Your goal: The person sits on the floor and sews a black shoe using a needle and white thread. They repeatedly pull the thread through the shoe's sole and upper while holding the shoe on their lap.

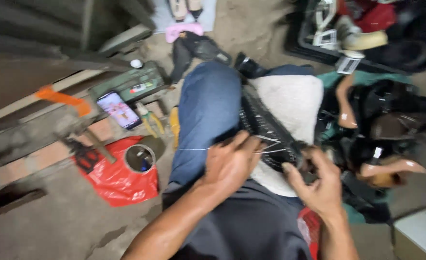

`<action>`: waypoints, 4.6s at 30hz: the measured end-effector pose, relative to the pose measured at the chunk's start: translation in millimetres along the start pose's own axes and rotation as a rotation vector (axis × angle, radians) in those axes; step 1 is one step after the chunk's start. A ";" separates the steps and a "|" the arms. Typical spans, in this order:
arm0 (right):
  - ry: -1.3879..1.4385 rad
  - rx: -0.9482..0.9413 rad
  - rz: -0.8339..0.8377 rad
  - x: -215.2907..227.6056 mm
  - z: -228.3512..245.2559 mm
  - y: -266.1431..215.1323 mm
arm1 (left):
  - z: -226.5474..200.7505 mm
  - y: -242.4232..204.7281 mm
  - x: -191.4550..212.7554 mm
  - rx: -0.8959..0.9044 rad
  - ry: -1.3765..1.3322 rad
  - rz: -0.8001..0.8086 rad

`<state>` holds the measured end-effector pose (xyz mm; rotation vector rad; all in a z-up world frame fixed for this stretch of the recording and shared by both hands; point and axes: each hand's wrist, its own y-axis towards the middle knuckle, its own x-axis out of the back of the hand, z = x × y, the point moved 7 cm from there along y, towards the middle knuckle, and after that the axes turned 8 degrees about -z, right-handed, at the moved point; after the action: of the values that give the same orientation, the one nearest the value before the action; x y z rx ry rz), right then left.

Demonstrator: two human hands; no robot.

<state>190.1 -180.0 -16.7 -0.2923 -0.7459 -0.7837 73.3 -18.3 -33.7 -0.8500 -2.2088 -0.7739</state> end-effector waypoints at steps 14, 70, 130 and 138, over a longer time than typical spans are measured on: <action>-0.076 -0.160 0.114 -3.3 -12.3 -2.4 | -3.4 11.0 -8.0 0.298 -0.500 0.305; -0.061 -0.024 0.134 -8.3 14.6 8.4 | -0.5 -26.8 15.5 0.178 -0.505 0.346; -0.009 0.109 0.029 -4.0 4.4 -9.6 | -17.3 -36.0 -25.4 0.144 -0.425 0.632; -0.024 -0.101 -0.163 15.5 -4.6 -2.1 | -24.1 -0.9 17.3 0.091 -0.359 0.526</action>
<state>198.3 -192.0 -9.2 -0.3351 -0.7602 -0.9754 71.0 -29.6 -6.3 -1.5326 -2.1375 -0.2784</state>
